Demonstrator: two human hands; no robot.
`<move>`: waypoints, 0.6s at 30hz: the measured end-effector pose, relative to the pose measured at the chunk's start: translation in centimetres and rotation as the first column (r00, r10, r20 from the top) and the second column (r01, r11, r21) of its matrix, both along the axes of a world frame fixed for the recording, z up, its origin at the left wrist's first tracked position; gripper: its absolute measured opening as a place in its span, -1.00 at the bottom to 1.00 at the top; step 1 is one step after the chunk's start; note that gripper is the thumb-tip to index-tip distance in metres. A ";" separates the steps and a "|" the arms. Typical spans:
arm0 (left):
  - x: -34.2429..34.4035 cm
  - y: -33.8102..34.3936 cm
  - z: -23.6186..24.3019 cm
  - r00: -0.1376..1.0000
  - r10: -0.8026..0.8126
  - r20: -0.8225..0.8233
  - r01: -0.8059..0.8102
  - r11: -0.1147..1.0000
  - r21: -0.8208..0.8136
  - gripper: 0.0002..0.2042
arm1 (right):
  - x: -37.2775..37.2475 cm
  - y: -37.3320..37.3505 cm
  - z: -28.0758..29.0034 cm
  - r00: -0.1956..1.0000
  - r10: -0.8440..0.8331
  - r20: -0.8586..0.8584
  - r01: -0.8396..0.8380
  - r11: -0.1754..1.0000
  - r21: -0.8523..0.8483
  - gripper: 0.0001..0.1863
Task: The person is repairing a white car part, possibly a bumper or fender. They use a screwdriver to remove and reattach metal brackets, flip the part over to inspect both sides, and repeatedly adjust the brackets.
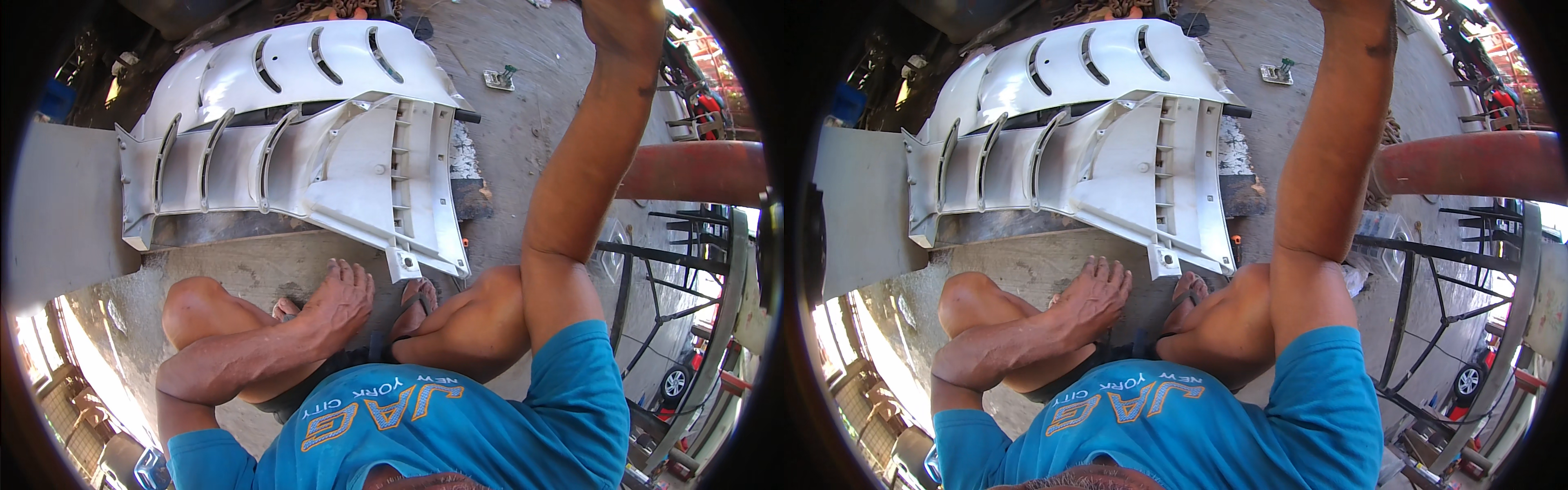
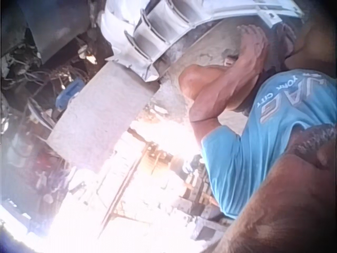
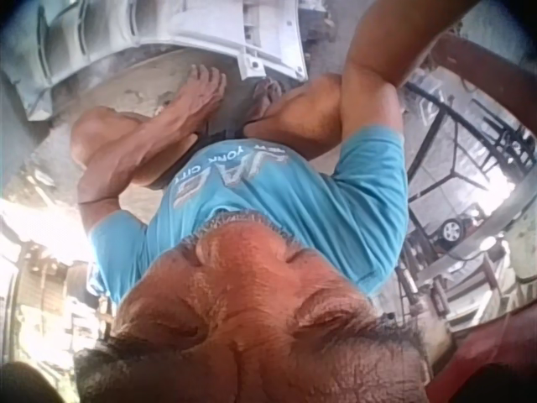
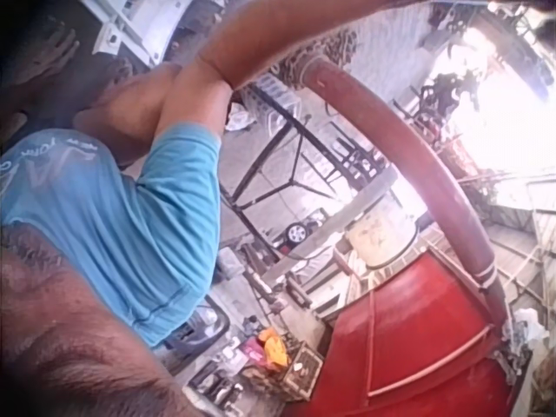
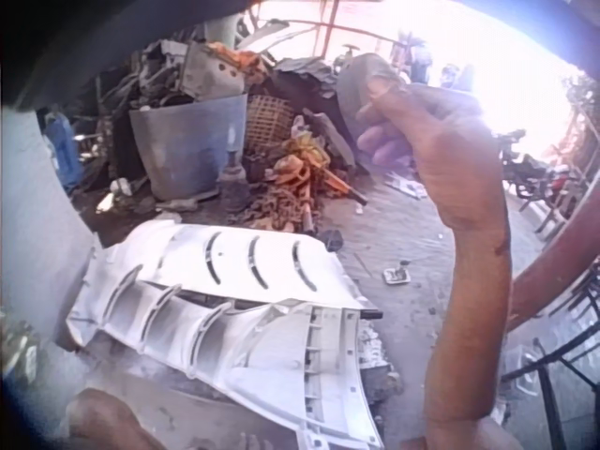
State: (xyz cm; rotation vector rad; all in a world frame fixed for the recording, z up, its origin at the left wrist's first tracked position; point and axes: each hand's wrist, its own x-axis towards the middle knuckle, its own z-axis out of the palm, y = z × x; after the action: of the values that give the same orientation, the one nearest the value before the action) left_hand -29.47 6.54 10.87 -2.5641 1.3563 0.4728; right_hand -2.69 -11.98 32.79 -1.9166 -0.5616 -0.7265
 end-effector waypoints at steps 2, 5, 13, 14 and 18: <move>0.0 0.1 0.1 1.000 0.001 -0.002 -0.001 1.000 -0.002 -0.48 | 0.8 -0.5 0.4 0.997 0.060 -0.049 -0.059 0.998 0.020 -0.51; 0.1 0.2 0.2 1.000 -0.002 -0.003 0.002 1.000 -0.008 -0.48 | 0.9 -0.9 0.1 0.992 0.126 -0.010 -0.126 0.992 0.004 -0.51; 0.0 -0.1 0.0 1.000 -0.008 0.003 0.008 1.000 -0.003 -0.48 | 0.6 -1.3 0.1 0.992 0.121 0.047 -0.120 0.992 -0.031 -0.52; -0.1 0.0 0.0 1.000 -0.005 0.004 0.005 1.000 -0.002 -0.48 | 0.6 -1.2 0.2 0.993 0.107 0.040 -0.106 0.994 -0.034 -0.52; 0.0 0.1 -0.1 1.000 -0.013 0.010 0.013 1.000 0.001 -0.48 | 0.3 -0.7 0.5 0.998 0.061 0.001 -0.061 0.998 -0.029 -0.51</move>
State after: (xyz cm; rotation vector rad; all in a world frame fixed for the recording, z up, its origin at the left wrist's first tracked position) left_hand -29.48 6.60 10.75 -2.5521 1.3680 0.4578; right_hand -2.44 -12.73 33.24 -1.9172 -0.6321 -0.6843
